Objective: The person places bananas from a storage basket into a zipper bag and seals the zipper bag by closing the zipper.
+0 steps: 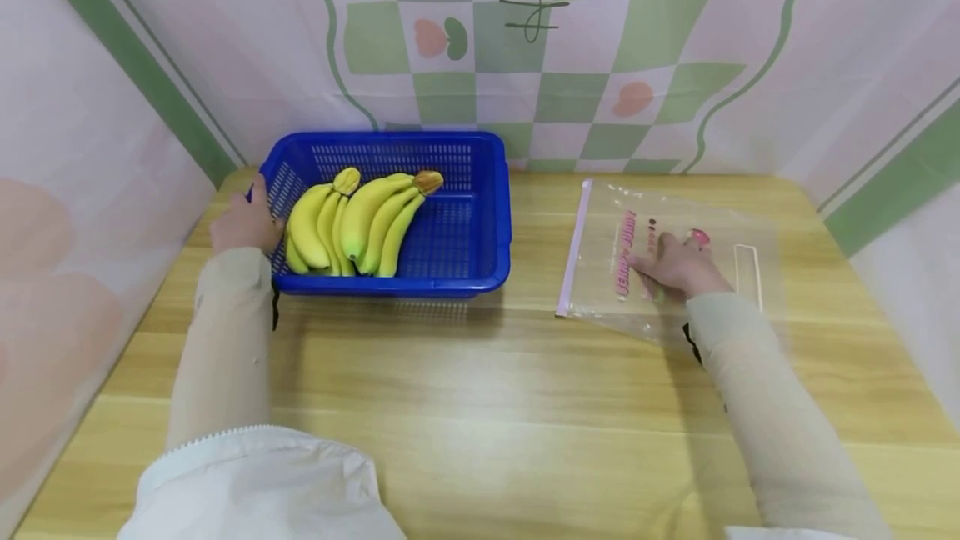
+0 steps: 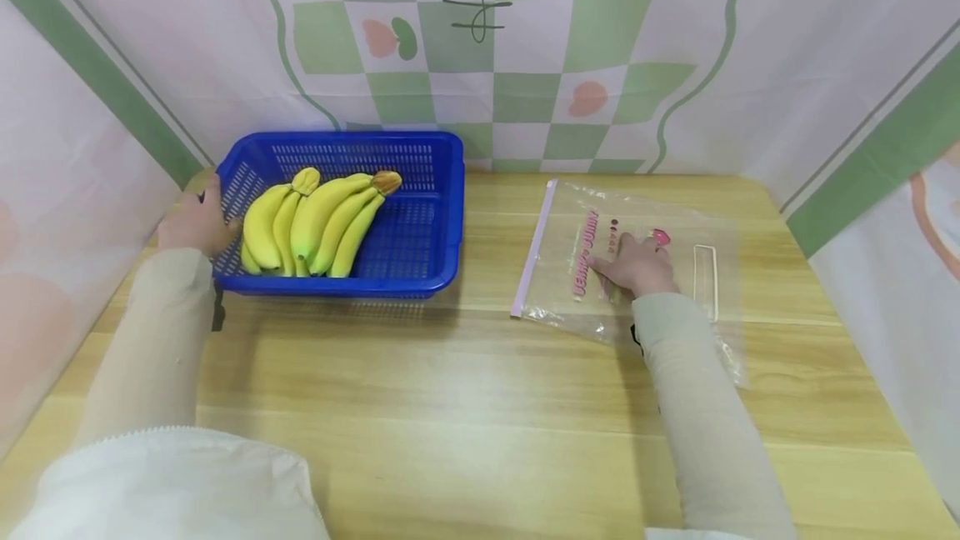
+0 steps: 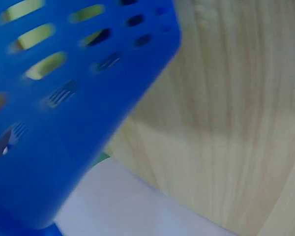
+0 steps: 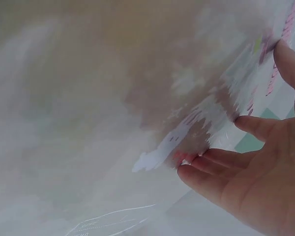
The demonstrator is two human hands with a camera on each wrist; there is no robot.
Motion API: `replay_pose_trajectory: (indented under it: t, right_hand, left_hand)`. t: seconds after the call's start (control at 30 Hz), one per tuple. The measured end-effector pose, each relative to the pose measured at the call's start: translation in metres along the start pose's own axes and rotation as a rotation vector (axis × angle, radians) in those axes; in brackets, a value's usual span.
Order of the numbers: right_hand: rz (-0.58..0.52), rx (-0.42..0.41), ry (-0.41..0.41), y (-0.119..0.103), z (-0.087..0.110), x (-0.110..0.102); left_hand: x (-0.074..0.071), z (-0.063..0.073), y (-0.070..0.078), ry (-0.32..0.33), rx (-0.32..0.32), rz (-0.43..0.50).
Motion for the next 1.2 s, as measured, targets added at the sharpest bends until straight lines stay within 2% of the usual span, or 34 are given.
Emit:
replay_pose_trajectory:
  t: [0.13,0.23,0.3,0.37,0.5,0.73,0.97,1.2]
  right_hand:
    - [0.036,-0.049,-0.001,-0.003,-0.002,0.000]
    - [0.041,-0.082,0.004,-0.007,-0.002,-0.001]
    - [0.031,-0.096,0.006,-0.009,-0.003,-0.002]
    - [0.014,-0.108,0.010,-0.011,-0.003,-0.002]
    - [0.012,-0.143,0.062,-0.020,-0.003,-0.006]
    - [0.057,-0.135,0.153,-0.042,-0.004,-0.011]
    - [-0.027,-0.183,0.227,-0.070,0.000,-0.010]
    - [-0.068,-0.223,0.235,-0.094,-0.001,-0.001]
  left_hand:
    - [-0.004,0.004,0.002,-0.063,0.006,0.000]
    - [-0.011,0.009,0.005,-0.079,0.010,-0.008]
    - [-0.017,0.011,0.008,-0.061,0.018,-0.020]
    - [-0.026,0.012,0.014,-0.011,0.035,-0.023]
    - [-0.041,0.013,0.031,0.045,0.049,-0.040]
    - [-0.053,0.018,0.073,0.029,0.057,-0.047]
    - [-0.051,0.025,0.106,0.068,0.113,-0.032]
    - [-0.036,0.030,0.131,0.031,0.155,-0.083]
Point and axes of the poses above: each hand's wrist, its own z-axis away from the middle knuckle, its own x-axis out of the palm, y = z × x, the point moved 8 cm from there along -z, towards the middle knuckle, and after that the axes turned 4 degrees about -x, right-handed, at the moved point
